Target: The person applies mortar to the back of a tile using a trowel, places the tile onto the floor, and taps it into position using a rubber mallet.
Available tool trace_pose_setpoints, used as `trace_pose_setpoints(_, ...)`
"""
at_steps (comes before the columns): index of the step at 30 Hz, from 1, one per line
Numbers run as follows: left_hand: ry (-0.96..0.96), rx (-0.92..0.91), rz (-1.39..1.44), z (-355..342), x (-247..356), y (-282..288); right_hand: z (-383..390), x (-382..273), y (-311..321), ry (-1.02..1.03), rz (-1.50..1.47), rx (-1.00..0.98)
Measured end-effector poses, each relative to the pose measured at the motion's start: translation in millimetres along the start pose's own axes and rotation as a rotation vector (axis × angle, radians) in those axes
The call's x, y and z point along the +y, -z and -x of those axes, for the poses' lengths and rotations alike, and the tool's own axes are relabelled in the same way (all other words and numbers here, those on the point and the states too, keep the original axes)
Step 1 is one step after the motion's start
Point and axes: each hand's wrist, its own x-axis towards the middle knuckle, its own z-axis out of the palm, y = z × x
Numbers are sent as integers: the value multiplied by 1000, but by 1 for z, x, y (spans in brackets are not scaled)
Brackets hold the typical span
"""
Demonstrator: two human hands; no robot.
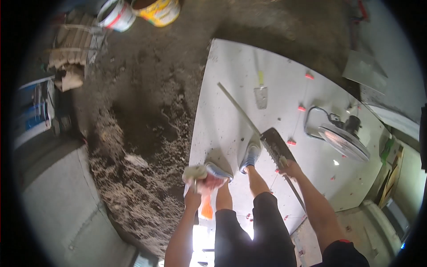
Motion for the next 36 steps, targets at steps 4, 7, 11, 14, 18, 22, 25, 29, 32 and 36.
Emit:
trace_pose_setpoints(4,39,37,-57,-112,26,-81,-93,-43,-28,103,-115,11)
trace_pose_setpoints(7,-86,128,-48,-184,41,-137,-164,-72,-45,184,81,22)
trace_pose_setpoints(11,70,179,36,-244,69,-195,-250,-102,-68,237,125,-57)
trace_pose_setpoints(14,130,295,156,-260,87,-228,-288,-113,-75,296,137,-21)
trace_pose_setpoints(18,127,405,280,-265,103,-261,-325,-119,-79,276,158,-64)
trace_pose_setpoints(22,61,514,352,-271,111,-278,-347,-114,-86,311,222,-28)
trace_pose_setpoints(25,95,464,391,-273,113,-283,-349,-111,-87,298,496,79)
trace_pose_setpoints(29,29,493,469,-266,107,-280,-342,-106,-91,267,406,18)
trace_pose_setpoints(32,33,501,542,-255,87,-270,-336,-103,-98,343,582,157)
trace_pose_setpoints(36,129,473,824,-230,40,-257,-320,-97,-103,612,796,265)
